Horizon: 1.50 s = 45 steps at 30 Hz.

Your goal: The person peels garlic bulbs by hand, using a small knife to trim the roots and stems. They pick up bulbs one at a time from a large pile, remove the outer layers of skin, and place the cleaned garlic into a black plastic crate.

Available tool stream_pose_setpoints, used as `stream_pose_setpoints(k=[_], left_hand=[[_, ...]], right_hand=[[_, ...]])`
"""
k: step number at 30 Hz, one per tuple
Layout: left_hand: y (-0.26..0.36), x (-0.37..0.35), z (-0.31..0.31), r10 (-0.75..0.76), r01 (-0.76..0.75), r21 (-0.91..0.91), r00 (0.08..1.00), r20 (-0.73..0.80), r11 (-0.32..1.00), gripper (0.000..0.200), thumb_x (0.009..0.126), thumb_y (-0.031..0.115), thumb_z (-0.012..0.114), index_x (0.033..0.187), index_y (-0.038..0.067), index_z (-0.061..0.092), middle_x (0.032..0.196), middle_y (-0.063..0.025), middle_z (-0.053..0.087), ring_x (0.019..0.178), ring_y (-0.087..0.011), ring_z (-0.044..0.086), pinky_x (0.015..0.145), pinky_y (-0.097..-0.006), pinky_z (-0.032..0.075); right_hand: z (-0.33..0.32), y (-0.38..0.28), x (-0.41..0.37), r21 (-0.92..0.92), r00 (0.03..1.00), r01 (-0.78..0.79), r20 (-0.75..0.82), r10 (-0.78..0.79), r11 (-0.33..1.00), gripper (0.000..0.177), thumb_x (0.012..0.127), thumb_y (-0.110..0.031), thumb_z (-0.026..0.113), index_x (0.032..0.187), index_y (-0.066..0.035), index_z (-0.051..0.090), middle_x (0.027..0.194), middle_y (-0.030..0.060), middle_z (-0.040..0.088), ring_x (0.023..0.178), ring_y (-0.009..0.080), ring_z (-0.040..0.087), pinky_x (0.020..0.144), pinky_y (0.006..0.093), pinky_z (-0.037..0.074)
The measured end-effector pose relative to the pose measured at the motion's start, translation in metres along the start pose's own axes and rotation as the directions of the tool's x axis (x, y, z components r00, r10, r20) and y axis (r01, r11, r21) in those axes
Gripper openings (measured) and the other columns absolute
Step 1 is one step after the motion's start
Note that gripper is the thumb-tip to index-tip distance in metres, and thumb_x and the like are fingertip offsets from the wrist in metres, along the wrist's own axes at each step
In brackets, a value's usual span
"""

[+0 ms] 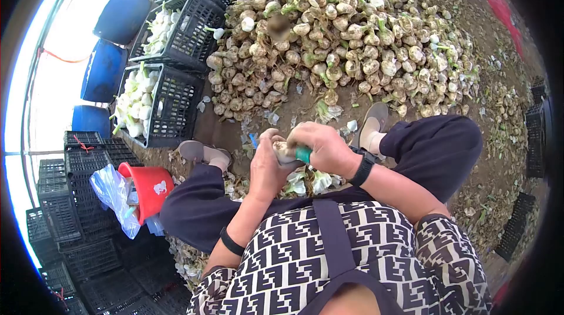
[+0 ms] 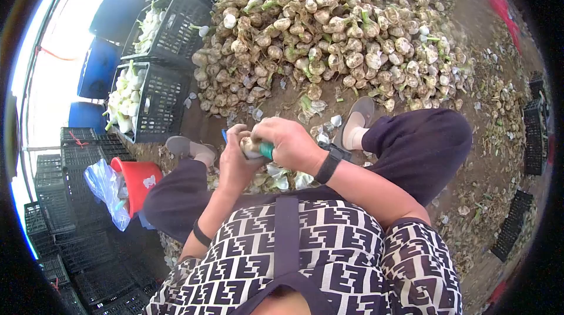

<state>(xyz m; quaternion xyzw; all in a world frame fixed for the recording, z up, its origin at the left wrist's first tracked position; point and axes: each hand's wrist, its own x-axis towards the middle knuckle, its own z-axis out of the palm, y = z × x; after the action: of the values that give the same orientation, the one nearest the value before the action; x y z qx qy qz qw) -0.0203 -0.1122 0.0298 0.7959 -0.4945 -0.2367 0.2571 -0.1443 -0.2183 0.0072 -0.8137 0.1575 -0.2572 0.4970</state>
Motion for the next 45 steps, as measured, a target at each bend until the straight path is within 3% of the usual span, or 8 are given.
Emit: stream_pose_setpoints(k=[3, 10, 17, 19, 22, 32, 37, 45], left_hand=[[-0.006, -0.003, 0.005, 0.082, -0.084, -0.025, 0.994, -0.073, 0.996, 0.075, 0.056, 0.015, 0.082, 0.115, 0.003, 0.038, 0.100, -0.0137, 0.057, 0.094, -0.0299, 0.057, 0.079, -0.0351, 0.047], [-0.017, 0.003, -0.001, -0.126, 0.131, -0.686, 0.990, 0.058, 0.716, 0.058, 0.062, 0.018, 0.081, 0.107, 0.004, 0.048, 0.098, -0.0050, 0.058, 0.089, -0.0098, 0.054, 0.078, -0.0256, 0.046], [-0.051, 0.029, 0.033, -0.259, 0.327, -0.271, 0.931, 0.258, 0.905, 0.041, 0.087, 0.032, 0.051, 0.117, 0.005, 0.050, 0.093, -0.0213, 0.062, 0.089, -0.0281, 0.062, 0.074, -0.0356, 0.046], [-0.047, 0.031, 0.031, -0.223, 0.306, -0.286, 0.931, 0.289, 0.908, 0.039, 0.087, 0.030, 0.049, 0.117, 0.004, 0.050, 0.096, -0.0222, 0.061, 0.088, -0.0343, 0.061, 0.073, -0.0399, 0.046], [-0.107, 0.039, 0.060, -0.251, 0.334, -0.245, 0.915, 0.315, 0.910, 0.040, 0.084, 0.031, 0.053, 0.117, 0.008, 0.052, 0.093, -0.0191, 0.063, 0.073, -0.0286, 0.064, 0.069, -0.0373, 0.048], [-0.211, 0.068, 0.095, -0.509, 0.556, -0.196, 0.826, 0.241, 0.808, 0.042, 0.078, 0.027, 0.060, 0.113, 0.003, 0.056, 0.102, -0.0146, 0.062, 0.095, -0.0234, 0.058, 0.083, -0.0331, 0.043], [-0.271, 0.138, 0.077, -0.560, 0.437, -0.363, 0.734, -0.384, 0.823, 0.058, 0.072, 0.025, 0.065, 0.120, -0.002, 0.046, 0.112, -0.0204, 0.056, 0.105, -0.0319, 0.053, 0.090, -0.0358, 0.040], [-0.320, 0.218, 0.054, -0.780, 0.725, -0.288, 0.598, -0.187, 0.625, 0.071, 0.074, 0.034, 0.064, 0.128, -0.004, 0.037, 0.123, -0.0251, 0.047, 0.115, -0.0360, 0.045, 0.093, -0.0385, 0.037]], right_hand=[[-0.006, -0.001, 0.012, 0.145, 0.878, -0.438, -0.142, 0.457, 0.887, 0.016, 0.071, -0.004, 0.063, 0.086, -0.004, 0.058, 0.088, 0.0152, 0.060, 0.081, 0.0294, 0.058, 0.070, 0.0357, 0.047], [-0.002, 0.045, -0.002, -0.251, 0.940, -0.271, 0.137, 0.311, 0.929, 0.048, 0.066, 0.009, 0.049, 0.109, -0.011, 0.053, 0.108, 0.0158, 0.056, 0.102, 0.0337, 0.052, 0.083, 0.0391, 0.044], [0.032, 0.037, -0.004, 0.190, 0.969, -0.248, 0.060, 0.241, 0.950, 0.064, 0.068, 0.008, 0.058, 0.126, -0.010, 0.039, 0.114, 0.0122, 0.050, 0.107, 0.0292, 0.049, 0.092, 0.0334, 0.040], [0.035, 0.057, -0.006, 0.718, 0.748, -0.569, 0.248, 0.616, 0.401, 0.047, 0.076, 0.005, 0.055, 0.120, -0.009, 0.045, 0.106, 0.0087, 0.055, 0.099, 0.0238, 0.054, 0.084, 0.0346, 0.046], [0.023, 0.116, -0.010, 0.771, 0.457, -0.634, 0.434, 0.777, -0.058, 0.025, 0.082, -0.002, 0.055, 0.106, -0.006, 0.053, 0.094, 0.0066, 0.060, 0.085, 0.0184, 0.059, 0.067, 0.0333, 0.052], [-0.058, 0.009, 0.272, 0.842, 0.916, -0.171, -0.055, 0.398, 0.512, 0.021, 0.086, -0.006, 0.049, 0.106, 0.002, 0.052, 0.090, 0.0092, 0.060, 0.076, 0.0136, 0.059, 0.066, 0.0248, 0.050], [-0.002, 0.052, 0.190, 0.197, 0.939, -0.304, 0.225, 0.258, 0.932, 0.017, 0.086, -0.018, 0.049, 0.090, -0.006, 0.061, 0.083, 0.0053, 0.062, 0.070, 0.0130, 0.056, 0.061, 0.0254, 0.046], [0.052, 0.104, 0.000, 0.246, 0.593, -0.805, 0.340, 0.730, 0.539, 0.020, 0.085, -0.011, 0.052, 0.100, 0.000, 0.059, 0.082, 0.0088, 0.065, 0.071, 0.0116, 0.055, 0.066, 0.0261, 0.045]])
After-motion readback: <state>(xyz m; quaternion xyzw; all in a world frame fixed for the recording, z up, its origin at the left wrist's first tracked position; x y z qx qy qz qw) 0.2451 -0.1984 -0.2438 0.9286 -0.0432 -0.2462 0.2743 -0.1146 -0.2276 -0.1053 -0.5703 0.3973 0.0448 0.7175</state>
